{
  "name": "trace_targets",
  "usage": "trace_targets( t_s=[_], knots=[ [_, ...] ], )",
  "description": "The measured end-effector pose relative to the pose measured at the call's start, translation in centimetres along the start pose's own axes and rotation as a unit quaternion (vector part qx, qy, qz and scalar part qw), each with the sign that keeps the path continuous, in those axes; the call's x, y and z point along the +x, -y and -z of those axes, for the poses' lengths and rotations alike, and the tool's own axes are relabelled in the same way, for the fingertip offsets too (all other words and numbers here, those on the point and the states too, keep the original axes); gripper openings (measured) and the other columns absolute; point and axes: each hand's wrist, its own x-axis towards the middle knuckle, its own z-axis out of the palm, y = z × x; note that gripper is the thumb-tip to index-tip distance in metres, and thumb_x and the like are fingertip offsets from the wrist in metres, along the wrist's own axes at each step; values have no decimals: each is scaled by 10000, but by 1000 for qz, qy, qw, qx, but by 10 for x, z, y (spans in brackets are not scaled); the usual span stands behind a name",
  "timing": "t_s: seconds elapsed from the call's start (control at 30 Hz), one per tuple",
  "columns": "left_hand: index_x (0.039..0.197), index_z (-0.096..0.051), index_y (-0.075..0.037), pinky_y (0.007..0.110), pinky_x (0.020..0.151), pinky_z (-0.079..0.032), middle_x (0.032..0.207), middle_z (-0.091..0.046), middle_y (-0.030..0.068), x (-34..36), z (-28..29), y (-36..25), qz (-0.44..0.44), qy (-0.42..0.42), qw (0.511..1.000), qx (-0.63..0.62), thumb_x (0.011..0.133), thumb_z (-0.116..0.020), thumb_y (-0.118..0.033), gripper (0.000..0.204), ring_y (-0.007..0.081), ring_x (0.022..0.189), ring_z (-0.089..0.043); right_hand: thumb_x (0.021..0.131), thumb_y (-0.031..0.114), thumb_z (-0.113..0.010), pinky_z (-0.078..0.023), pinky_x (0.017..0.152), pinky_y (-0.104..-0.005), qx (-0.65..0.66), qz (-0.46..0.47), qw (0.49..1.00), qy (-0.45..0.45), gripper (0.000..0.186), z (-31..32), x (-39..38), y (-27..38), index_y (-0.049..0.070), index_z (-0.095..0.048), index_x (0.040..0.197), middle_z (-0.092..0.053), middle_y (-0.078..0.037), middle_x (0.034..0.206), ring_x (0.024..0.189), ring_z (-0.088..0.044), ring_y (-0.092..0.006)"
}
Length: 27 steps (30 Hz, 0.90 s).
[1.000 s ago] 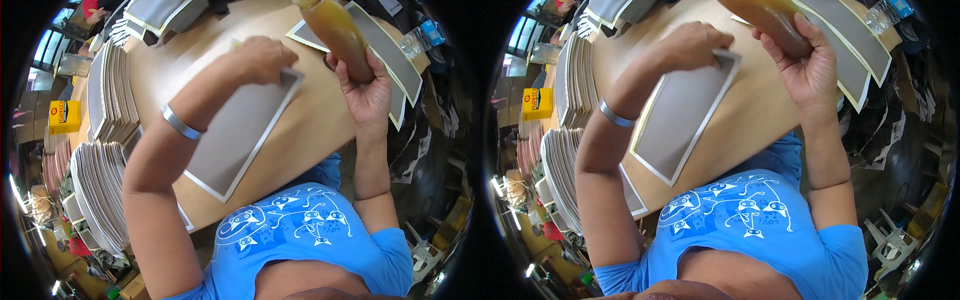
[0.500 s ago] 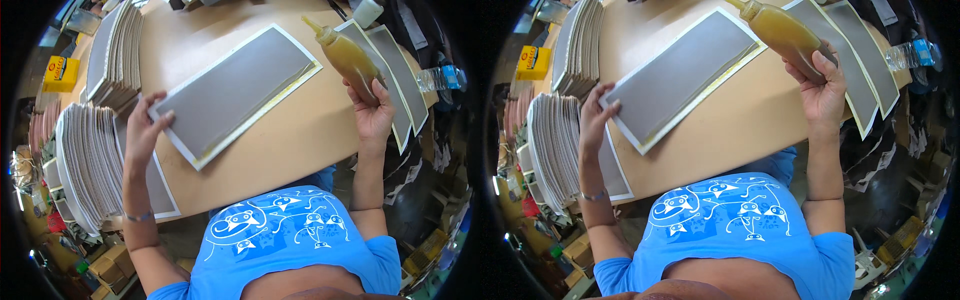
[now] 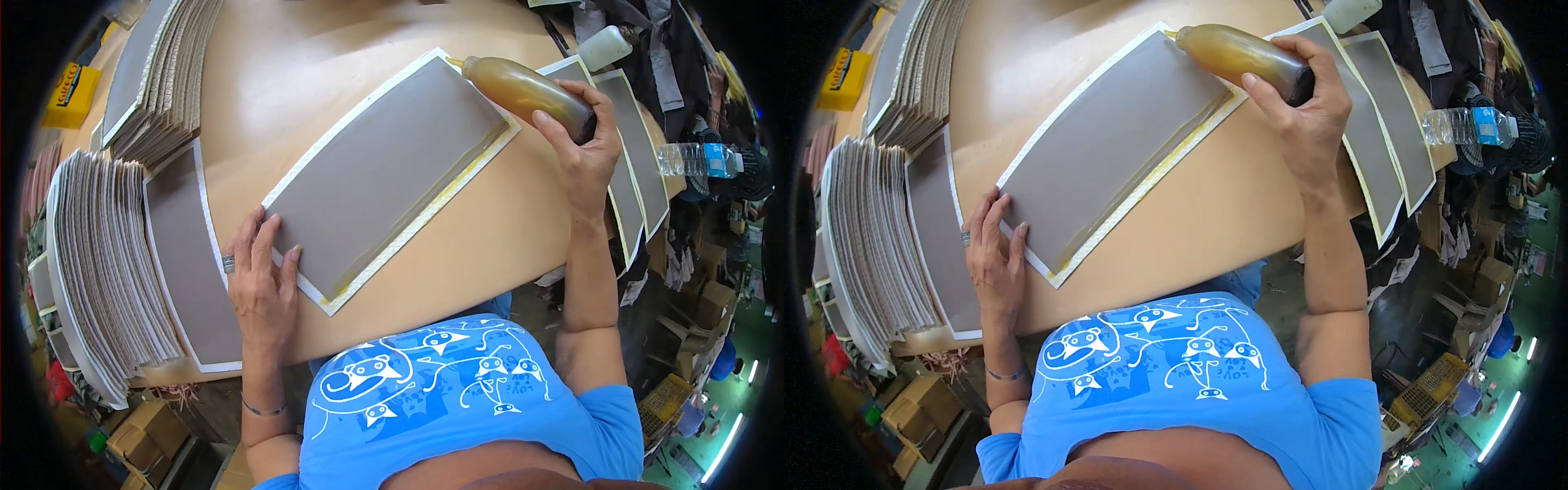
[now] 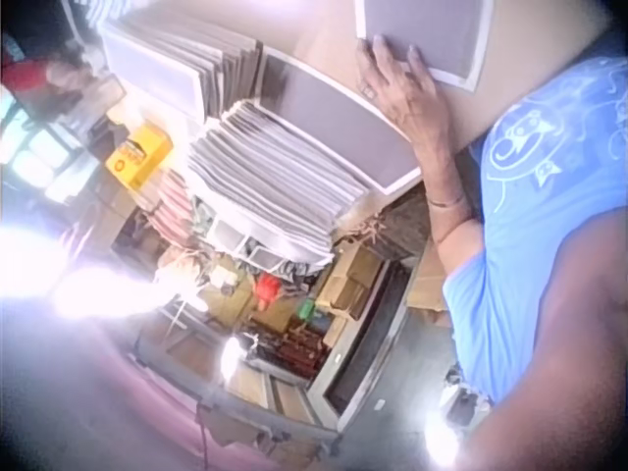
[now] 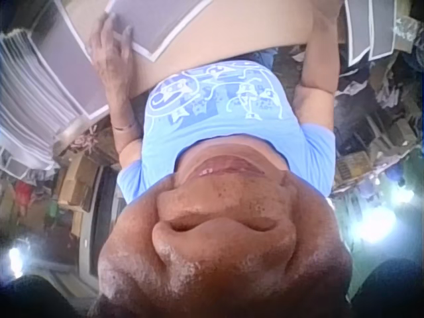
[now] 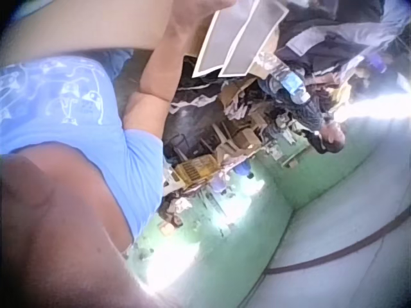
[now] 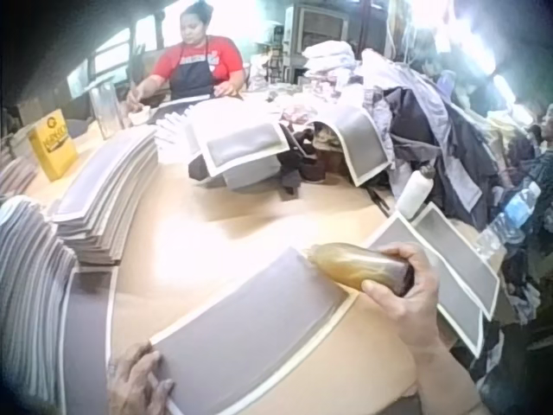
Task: The person applies glue to the edges of leather panels using a squeeze bottle, folds the glued edges over, and taps the folds with a hammer.
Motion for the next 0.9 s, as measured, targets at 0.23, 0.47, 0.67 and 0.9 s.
trace_targets(
  t_s=[0.23, 0.47, 0.67, 0.9],
  knots=[
    [1126, -541, -41, 375, 877, -431, 1209, -493, 126, 0, 3, 0, 15, 6, 999, -35, 733, -658, -40, 411, 287, 1087, -501, 640, 9, -709, -461, 746, -266, -68, 86, 994, 23, 361, -11, 14, 5, 30, -580, 976, -603, -57, 913, 825, -587, -177],
    [1095, -569, -41, 366, 866, -439, 1200, -489, 119, -1, 4, 0, 29, 12, 999, -43, 727, -661, -36, 379, 274, 1069, -509, 620, 0, -714, -468, 730, -281, -109, 115, 987, 38, 371, -9, 14, 9, 37, -579, 964, -602, -61, 903, 817, -591, -195],
    [1088, -570, -43, 366, 864, -441, 1193, -492, 118, 0, 4, 1, 20, 10, 999, -34, 720, -662, -33, 379, 277, 1069, -505, 613, -2, -714, -470, 727, -291, -115, 123, 985, 34, 370, -11, 13, 8, 35, -576, 955, -601, -69, 895, 809, -592, -210],
    [1085, -568, -38, 372, 903, -409, 1185, -510, 127, 0, 5, -1, 29, 9, 999, -35, 732, -651, -41, 363, 292, 1088, -499, 615, -1, -713, -471, 723, -295, -126, 138, 982, 32, 365, -15, 17, 9, 36, -576, 952, -601, -69, 902, 807, -593, -215]
  ],
)
